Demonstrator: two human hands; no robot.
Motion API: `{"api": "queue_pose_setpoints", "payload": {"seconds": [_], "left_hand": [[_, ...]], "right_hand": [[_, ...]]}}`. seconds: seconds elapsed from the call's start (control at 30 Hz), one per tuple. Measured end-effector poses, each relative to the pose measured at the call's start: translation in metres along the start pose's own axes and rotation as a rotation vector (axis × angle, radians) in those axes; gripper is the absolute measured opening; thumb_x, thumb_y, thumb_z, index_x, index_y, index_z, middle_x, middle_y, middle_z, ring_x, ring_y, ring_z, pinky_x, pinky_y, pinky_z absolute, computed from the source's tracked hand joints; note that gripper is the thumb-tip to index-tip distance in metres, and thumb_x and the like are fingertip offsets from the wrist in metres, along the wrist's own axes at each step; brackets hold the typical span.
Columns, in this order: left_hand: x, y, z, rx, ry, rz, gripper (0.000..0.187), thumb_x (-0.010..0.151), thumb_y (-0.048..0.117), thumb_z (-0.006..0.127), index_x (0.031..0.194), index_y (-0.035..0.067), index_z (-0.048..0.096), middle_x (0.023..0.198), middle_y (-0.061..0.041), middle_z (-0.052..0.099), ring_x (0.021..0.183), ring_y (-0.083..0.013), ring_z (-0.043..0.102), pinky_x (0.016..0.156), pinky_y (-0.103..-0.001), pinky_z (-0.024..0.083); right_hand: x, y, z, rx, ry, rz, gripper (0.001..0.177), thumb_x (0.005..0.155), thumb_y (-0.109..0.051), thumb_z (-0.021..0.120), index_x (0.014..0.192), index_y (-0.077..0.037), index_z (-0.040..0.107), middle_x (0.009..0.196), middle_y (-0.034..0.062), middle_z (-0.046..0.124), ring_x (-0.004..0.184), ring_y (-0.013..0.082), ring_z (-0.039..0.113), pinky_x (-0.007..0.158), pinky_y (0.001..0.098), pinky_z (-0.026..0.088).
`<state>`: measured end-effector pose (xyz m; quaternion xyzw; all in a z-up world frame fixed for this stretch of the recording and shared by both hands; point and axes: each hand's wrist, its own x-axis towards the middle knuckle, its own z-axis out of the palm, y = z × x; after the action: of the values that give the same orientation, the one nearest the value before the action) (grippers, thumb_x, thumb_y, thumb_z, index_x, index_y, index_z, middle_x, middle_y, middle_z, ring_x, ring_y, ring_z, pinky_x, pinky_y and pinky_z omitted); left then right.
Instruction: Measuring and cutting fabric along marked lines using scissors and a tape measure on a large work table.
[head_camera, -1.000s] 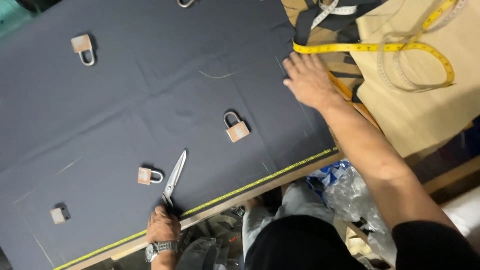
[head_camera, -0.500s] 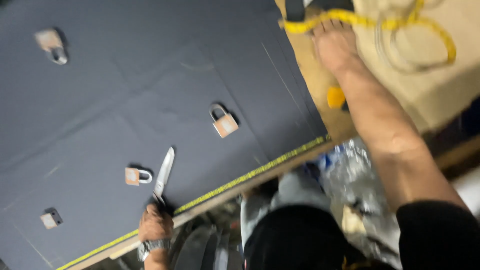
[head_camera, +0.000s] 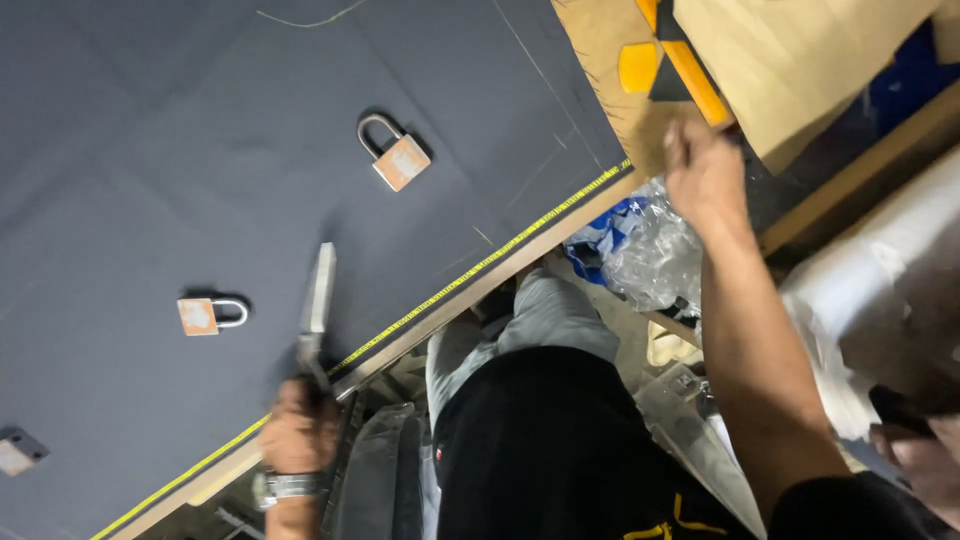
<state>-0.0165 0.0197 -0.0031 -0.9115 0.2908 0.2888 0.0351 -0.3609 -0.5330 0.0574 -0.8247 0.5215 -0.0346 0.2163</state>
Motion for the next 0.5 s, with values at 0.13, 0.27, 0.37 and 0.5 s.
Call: {"api": "queue_pose_setpoints", "payload": {"seconds": [0.13, 0.27, 0.37, 0.5], "left_hand": [[-0.015, 0.103, -0.002, -0.282, -0.139, 0.208, 0.04, 0.084, 0.036, 0.068, 0.119, 0.016, 0.064, 0.11, -0.008, 0.075, 0.101, -0.0325, 0.07, 0.085, -0.042, 0.053], [-0.036, 0.217, -0.014, -0.245, -0.474, 0.244, 0.041, 0.084, 0.045, 0.059, 0.12, 0.024, 0.059, 0.098, -0.015, 0.074, 0.098, -0.0413, 0.071, 0.084, -0.053, 0.056], [-0.044, 0.27, -0.011, -0.217, -0.534, 0.4, 0.041, 0.088, 0.048, 0.051, 0.116, 0.018, 0.052, 0.092, -0.018, 0.074, 0.089, -0.0469, 0.069, 0.074, -0.057, 0.052], [-0.054, 0.315, 0.004, -0.265, -0.456, 0.443, 0.038, 0.089, 0.046, 0.055, 0.101, 0.011, 0.051, 0.093, -0.019, 0.074, 0.089, -0.0512, 0.068, 0.07, -0.061, 0.052]], "right_hand": [[-0.004, -0.03, -0.016, 0.106, -0.269, 0.338, 0.034, 0.108, -0.02, 0.048, 0.135, -0.009, 0.063, 0.143, 0.0176, 0.06, 0.127, 0.0409, 0.057, 0.111, 0.0473, 0.043], [0.031, -0.073, -0.034, -0.141, -0.472, 0.302, 0.039, 0.109, -0.032, 0.045, 0.141, -0.017, 0.061, 0.139, 0.0147, 0.057, 0.133, 0.0379, 0.051, 0.111, 0.0502, 0.039], [0.046, -0.13, -0.061, -0.182, -0.691, 0.421, 0.042, 0.108, -0.022, 0.042, 0.15, -0.018, 0.049, 0.161, 0.0049, 0.042, 0.147, 0.0312, 0.039, 0.123, 0.0451, 0.029], [0.065, -0.115, -0.045, -0.472, -0.912, 0.203, 0.042, 0.109, -0.031, 0.04, 0.142, -0.012, 0.055, 0.151, 0.016, 0.053, 0.134, 0.0383, 0.053, 0.11, 0.0511, 0.043]]}}
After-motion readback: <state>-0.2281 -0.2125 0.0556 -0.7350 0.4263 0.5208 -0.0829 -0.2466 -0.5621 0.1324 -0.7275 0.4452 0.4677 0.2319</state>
